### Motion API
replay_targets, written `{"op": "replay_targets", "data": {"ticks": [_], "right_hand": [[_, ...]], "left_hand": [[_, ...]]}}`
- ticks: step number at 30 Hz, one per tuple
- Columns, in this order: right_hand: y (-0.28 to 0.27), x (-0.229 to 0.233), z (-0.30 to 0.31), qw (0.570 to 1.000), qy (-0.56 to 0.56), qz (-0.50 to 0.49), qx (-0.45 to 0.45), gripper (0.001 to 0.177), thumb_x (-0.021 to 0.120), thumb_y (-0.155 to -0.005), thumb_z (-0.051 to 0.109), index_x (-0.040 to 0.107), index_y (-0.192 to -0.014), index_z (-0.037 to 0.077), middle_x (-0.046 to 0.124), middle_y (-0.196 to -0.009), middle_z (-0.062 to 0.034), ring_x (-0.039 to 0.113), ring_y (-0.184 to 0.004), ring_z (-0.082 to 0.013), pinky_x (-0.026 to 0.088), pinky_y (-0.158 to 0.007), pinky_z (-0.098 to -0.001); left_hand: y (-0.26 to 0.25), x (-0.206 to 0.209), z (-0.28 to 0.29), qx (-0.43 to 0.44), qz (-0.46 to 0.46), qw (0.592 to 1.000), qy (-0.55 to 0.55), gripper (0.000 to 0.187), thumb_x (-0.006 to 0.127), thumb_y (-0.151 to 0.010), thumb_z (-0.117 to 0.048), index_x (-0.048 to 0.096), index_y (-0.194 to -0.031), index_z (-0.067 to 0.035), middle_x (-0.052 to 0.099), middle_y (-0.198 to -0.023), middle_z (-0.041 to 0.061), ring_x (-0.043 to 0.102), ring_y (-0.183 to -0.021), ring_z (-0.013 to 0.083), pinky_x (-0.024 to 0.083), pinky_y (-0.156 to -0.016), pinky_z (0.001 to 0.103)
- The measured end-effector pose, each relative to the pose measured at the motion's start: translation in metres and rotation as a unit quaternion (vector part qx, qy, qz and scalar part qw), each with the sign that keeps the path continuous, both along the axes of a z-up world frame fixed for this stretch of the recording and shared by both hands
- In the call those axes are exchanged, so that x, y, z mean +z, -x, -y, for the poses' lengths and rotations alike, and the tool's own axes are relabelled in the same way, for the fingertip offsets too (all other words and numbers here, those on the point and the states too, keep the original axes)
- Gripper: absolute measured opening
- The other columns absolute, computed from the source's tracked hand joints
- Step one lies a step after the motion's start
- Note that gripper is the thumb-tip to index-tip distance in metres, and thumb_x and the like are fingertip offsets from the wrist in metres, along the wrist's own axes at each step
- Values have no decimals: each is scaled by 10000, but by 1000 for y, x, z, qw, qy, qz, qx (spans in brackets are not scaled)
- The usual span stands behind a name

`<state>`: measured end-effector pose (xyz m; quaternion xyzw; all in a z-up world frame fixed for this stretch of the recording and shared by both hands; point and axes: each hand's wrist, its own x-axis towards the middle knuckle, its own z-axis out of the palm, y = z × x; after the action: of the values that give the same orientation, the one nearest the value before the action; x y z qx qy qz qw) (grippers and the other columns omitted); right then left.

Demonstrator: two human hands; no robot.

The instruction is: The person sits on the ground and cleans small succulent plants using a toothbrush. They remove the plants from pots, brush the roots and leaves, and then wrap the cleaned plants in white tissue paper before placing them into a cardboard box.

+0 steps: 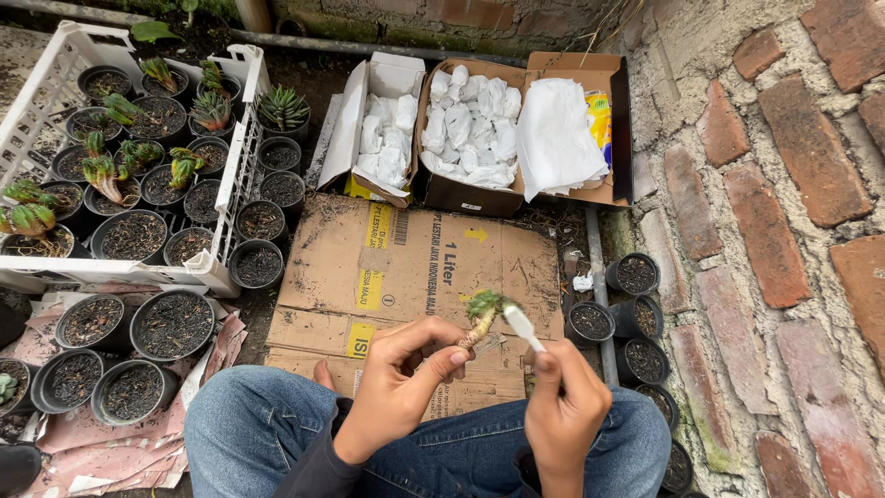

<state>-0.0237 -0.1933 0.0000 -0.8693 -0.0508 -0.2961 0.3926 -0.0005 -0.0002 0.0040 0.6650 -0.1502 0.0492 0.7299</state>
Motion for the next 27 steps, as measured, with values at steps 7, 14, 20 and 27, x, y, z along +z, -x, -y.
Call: {"op": "replay_targets", "data": {"ticks": [7,14,20,27], "right_hand": [[4,10,4,989,-16,-6,148,531,457,-1110,417,730,-830,59,600,-685,-10,504,-598,-121,332,-564,-284],[3,7,0,999,-14,14,35,550,416,-1134,419,668,-807,56,615,-714,-24,544,-617,-134,372,-602,-296],[6,-1,8,990,-41,35,129,555,423,-1136,417,668,-798,52,550,-664,-13,470,-579,-122,323,-550,-287],[3,8,3,999,34,16,19,505,432,-1135,368,727,-874,52,656,-738,-18,559,-628,-138,354,-586,-302]], "left_hand": [[-1,14,-7,38,85,994,-63,146,715,-1014,-145,681,-894,-70,652,-768,20,560,-697,162,413,-651,300],[8,34,-11,7,177,980,-92,107,671,-1048,-94,657,-992,-5,629,-825,86,523,-689,214,438,-661,329],[8,32,-10,13,176,979,-97,85,672,-1047,-81,658,-1007,-7,653,-859,87,523,-698,210,448,-659,323],[4,32,-15,-9,192,974,-123,117,645,-1067,-95,650,-1006,6,631,-850,113,542,-759,272,457,-725,361]]}}
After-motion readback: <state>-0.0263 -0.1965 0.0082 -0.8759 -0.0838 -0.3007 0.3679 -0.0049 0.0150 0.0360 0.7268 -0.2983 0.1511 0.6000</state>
